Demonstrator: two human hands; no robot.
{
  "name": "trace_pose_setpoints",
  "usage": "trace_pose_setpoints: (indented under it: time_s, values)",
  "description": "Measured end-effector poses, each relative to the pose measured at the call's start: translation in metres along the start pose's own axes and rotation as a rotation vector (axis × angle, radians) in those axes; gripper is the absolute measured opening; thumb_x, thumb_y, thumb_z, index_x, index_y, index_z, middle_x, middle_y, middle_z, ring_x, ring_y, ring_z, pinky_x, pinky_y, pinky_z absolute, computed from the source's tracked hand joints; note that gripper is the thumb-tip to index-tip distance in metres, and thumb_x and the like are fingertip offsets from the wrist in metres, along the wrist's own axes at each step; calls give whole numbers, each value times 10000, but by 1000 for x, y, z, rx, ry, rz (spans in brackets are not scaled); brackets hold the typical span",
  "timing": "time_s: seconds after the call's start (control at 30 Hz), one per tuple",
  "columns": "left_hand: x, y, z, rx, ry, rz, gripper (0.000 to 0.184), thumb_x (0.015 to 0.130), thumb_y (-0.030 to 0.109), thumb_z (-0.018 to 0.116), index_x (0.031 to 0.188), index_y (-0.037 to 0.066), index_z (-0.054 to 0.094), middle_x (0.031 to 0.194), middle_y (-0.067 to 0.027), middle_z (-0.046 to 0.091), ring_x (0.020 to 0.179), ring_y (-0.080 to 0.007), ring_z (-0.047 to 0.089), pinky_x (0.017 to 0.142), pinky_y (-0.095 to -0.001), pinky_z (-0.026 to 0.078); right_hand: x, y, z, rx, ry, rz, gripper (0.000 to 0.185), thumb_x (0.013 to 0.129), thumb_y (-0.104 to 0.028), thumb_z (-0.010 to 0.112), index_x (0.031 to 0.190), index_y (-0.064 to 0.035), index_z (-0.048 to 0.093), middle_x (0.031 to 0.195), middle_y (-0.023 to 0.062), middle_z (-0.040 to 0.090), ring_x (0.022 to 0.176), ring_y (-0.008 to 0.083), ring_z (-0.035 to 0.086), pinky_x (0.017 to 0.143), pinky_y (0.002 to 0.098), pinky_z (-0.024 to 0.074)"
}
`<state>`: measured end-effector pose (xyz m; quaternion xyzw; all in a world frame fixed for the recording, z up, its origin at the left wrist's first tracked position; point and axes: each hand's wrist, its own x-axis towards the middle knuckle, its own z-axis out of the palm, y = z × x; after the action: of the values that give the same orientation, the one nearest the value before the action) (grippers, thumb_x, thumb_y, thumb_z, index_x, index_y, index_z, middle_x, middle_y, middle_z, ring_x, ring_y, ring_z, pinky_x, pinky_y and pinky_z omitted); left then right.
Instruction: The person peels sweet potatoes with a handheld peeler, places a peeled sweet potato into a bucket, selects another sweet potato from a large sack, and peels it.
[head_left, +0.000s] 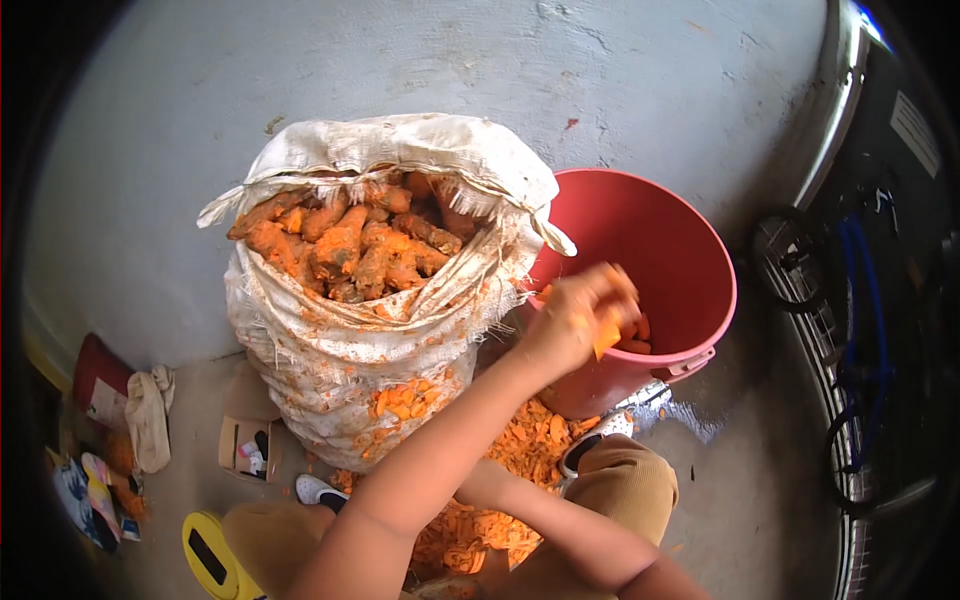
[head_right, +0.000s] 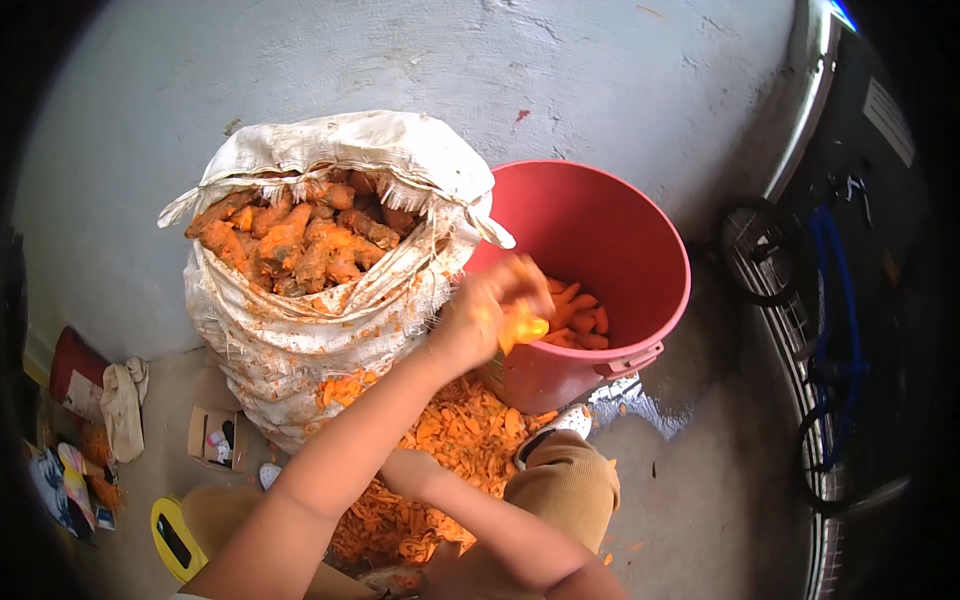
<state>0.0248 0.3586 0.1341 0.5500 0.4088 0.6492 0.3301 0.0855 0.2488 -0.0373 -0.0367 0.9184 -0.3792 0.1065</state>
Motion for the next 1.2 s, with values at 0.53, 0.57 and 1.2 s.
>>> trace_pose_setpoints:
  time_s: [0.53,0.57,1.2]
  values:
    - [-39,-18,-48,506,189,-110,188,789,-11,501,972,33,506,948,-50,527,872,-122,516,762,-236,461,-13,-13,-25,-137,-124,100,186,778,-118,425,921,-46,520,760,154,586,727,303,579,610,397,458]
    - [-53,2,-52,668,95,-213,189,792,4,510,980,29,506,944,-54,535,876,-132,526,740,-238,467,-14,-14,-27,-140,-118,98,188,779,-119,424,924,-46,518,761,153,586,728,303,579,607,397,458]
    - [-298,-52,-132,1226,-651,-1366,372,808,122,513,1173,125,441,1051,-109,553,971,-221,534,751,-328,454,-18,-31,-21,-159,-255,76,179,748,-88,444,896,-25,521,744,148,586,738,297,585,594,390,460]
